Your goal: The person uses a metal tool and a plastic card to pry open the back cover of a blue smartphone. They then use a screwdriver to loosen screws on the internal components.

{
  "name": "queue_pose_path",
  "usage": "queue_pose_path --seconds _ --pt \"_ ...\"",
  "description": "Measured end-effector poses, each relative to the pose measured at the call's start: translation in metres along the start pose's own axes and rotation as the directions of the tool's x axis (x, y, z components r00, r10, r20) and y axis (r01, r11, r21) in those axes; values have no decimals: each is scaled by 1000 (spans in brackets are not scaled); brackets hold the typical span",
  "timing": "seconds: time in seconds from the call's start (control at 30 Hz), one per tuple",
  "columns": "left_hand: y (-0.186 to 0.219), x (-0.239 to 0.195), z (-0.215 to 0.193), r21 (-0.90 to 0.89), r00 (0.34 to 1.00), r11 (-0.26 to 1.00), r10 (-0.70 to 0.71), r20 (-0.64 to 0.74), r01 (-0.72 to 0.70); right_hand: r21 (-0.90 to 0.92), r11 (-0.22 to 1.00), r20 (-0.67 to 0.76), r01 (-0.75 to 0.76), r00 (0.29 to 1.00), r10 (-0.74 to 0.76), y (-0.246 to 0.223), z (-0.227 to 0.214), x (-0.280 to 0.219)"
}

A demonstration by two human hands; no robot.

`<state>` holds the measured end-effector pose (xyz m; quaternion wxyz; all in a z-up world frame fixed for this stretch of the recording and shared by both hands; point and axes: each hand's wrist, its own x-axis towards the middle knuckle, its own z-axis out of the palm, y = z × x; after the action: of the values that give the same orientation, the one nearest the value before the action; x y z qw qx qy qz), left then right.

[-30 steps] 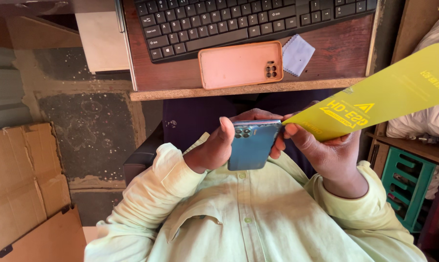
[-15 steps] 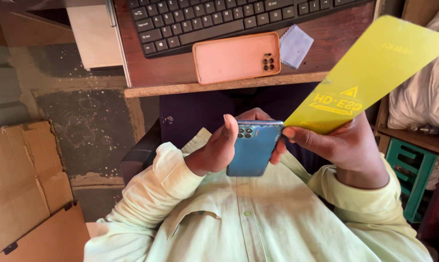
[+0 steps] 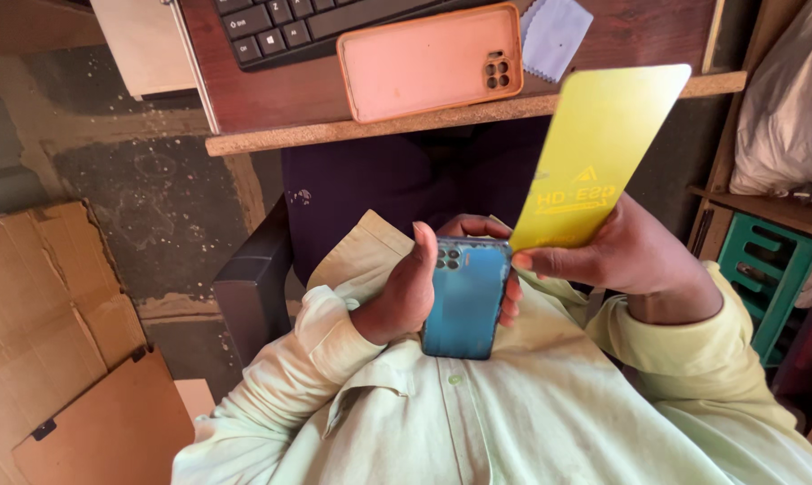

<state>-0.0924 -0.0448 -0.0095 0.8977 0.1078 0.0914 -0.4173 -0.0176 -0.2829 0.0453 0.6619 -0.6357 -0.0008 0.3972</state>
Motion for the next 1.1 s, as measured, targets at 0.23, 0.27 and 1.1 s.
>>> queue_pose_path --seconds 0.23,0.27,1.1 --pt "23 -7 21 270 991 962 -1 -132 37 -74 993 -55 87 994 -91 -2 6 -9" --pt "24 -8 23 274 993 961 1 -118 31 -89 990 -45 114 992 -118 -3 6 -11" --pt "8 -8 30 624 959 776 239 -153 -94 -31 999 -190 30 981 -36 19 16 -27"
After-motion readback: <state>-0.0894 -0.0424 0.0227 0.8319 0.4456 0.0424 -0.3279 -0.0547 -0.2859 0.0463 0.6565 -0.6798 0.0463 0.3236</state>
